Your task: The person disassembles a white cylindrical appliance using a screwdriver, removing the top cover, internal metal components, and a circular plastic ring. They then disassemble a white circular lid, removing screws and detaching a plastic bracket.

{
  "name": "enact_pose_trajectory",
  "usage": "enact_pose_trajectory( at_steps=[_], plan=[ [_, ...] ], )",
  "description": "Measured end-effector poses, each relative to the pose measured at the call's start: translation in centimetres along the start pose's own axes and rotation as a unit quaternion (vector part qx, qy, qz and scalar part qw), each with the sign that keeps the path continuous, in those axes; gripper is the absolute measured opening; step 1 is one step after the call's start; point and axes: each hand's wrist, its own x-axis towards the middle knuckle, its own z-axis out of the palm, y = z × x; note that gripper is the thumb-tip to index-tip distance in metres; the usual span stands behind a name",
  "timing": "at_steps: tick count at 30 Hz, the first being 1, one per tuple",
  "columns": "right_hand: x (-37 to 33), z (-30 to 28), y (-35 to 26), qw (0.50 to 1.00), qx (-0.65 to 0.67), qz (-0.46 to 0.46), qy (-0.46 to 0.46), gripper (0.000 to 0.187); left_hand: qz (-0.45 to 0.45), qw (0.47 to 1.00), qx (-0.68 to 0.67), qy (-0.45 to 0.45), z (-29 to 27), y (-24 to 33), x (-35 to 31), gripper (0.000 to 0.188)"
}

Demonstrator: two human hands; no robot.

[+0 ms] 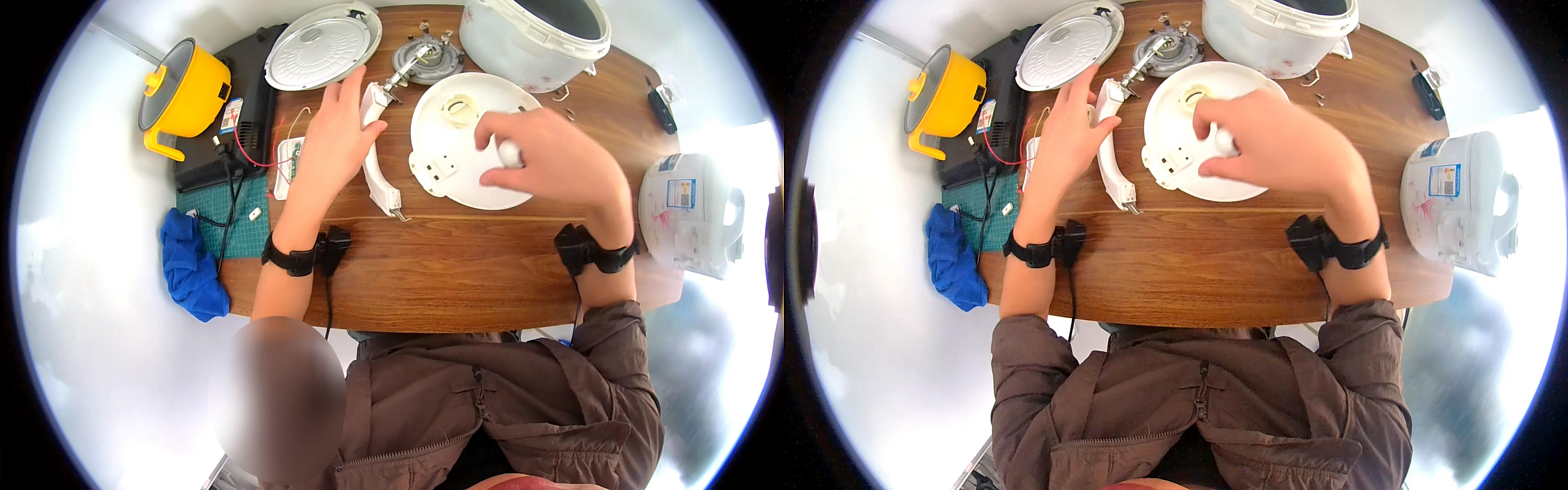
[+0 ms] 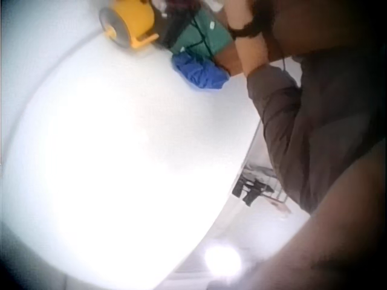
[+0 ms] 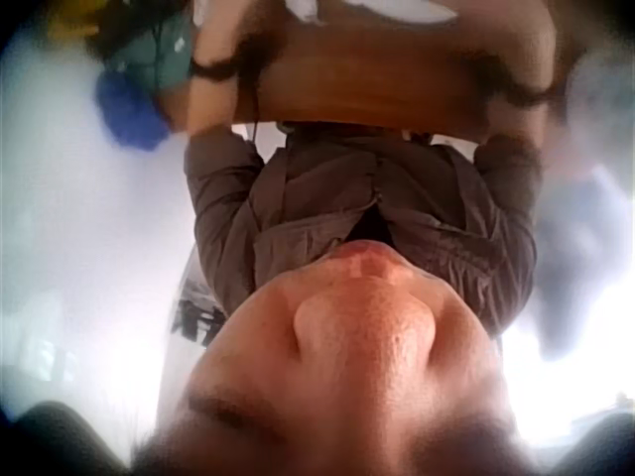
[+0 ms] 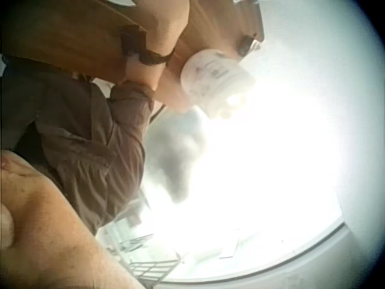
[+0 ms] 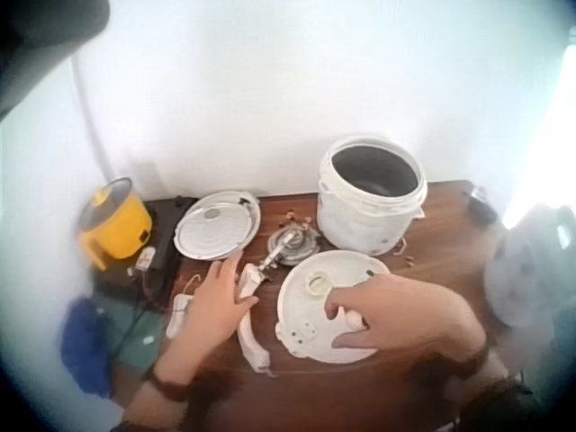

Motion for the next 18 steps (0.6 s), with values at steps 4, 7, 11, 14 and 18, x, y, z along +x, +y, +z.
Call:
enact_pose_trajectory(
  at_steps=[4, 7, 11, 14, 18],
  plan=[
    [-1.7, -3.1, 0.0, 0.99, -0.005, 0.083, 0.116, 0.029, -0.018, 1.0, 0.022, 0.005, -1.1, 0.7, -0.1, 0.083],
    [-2.9, -4.0, 2.6, 0.971, -0.069, 0.118, 0.195, 0.025, -0.004, 1.0, 0.019, 0.018, -1.5, 1.7, 0.1, 0.079],
    [-3.0, -4.5, 2.8, 0.955, -0.079, 0.146, 0.246, 0.023, 0.09, 0.994, -0.038, 0.049, -1.6, 3.7, -1.1, 0.067],
    [-2.8, -4.7, 2.2, 0.95, -0.062, 0.156, 0.262, 0.024, 0.118, 0.987, -0.062, -0.095, -2.2, 7.8, -3.1, 0.055],
    [-2.3, -4.0, 0.7, 0.948, -0.054, 0.108, 0.295, 0.019, 0.34, 0.903, -0.161, -0.209, 0.2, 10.7, -6.5, 0.032]
  ],
)
